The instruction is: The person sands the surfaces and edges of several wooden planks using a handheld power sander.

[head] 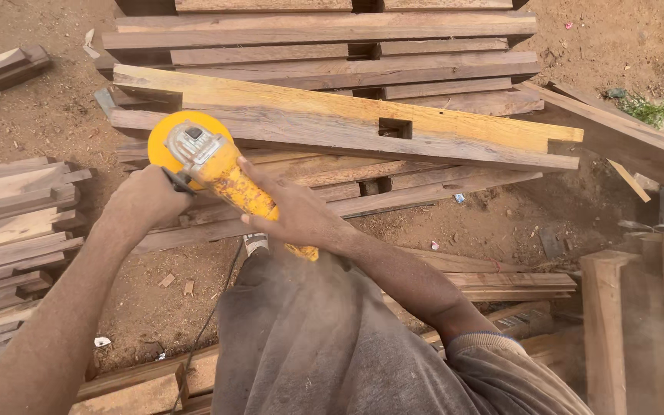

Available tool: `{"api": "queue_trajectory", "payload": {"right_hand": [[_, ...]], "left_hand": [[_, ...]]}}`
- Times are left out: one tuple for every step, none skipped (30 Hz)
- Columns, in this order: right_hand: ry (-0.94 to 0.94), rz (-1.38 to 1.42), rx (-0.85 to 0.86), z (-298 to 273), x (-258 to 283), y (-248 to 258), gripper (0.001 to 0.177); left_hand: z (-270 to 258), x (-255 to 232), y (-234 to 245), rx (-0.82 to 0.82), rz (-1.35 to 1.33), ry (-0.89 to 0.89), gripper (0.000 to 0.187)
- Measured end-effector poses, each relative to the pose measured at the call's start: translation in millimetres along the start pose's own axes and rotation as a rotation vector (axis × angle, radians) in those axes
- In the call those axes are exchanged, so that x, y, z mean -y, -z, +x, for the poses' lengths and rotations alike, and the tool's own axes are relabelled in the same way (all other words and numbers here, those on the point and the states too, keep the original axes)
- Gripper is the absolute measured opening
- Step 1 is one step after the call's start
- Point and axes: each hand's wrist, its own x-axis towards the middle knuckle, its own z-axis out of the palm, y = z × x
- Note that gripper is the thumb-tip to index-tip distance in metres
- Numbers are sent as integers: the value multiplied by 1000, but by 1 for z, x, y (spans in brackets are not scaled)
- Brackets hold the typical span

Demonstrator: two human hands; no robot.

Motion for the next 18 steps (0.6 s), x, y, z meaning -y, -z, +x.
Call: {"api": "queue_trajectory", "payload": {"right_hand": [[-109, -26, 122, 12, 9, -6, 93], [-217, -53, 245, 19, 16, -8, 92], [-201, -54, 241, 27, 20, -7, 92], [-170, -62, 215, 33, 21, -6, 92], [-151, -62, 195, 34, 22, -8, 92], [-147, -57, 195, 32, 21, -8, 92], [-152, -77, 158, 24, 15, -3, 92], [-156, -97, 120, 15, 8, 4, 92], [-85, -143, 25, 0, 4, 12, 93], [-13, -187, -69, -14, 0, 21, 94], [-226, -166, 41, -28, -3, 30, 95], [-438, -142, 154, -39, -6, 38, 96], [-439, -147, 160, -46, -9, 45, 96], [-481, -173, 139, -51, -11, 50, 95], [-519, -199, 117, -53, -11, 51, 94], [-517, -204, 123, -52, -9, 49, 94], [-499, -197, 93, -45, -8, 48, 94], [-480, -191, 62, -36, -7, 49, 95]], "left_hand": [[1, 13, 4, -4, 2, 5, 39], [2, 24, 8, -16, -35, 3, 40], [3, 32, 14, -39, -72, 3, 41], [7, 33, 18, -54, -71, 8, 41], [11, 29, 17, -70, -67, -9, 41], [13, 25, 17, -87, -63, -26, 41], [17, 15, 13, -51, -78, -15, 41], [19, 2, 8, -14, -92, -5, 41], [21, -16, -1, -41, -69, -39, 44], [20, -33, -9, -14, -85, -90, 39], [17, -51, -21, -29, -86, -174, 32], [16, -67, -29, -36, -104, -224, 31], [14, -81, -37, -41, -125, -273, 30], [15, -94, -42, -53, -131, -296, 29], [18, -101, -42, -68, -137, -318, 28], [18, -99, -42, -68, -144, -314, 28], [22, -98, -38, -132, -116, -328, 26], [27, -97, -33, -196, -88, -341, 25]]}}
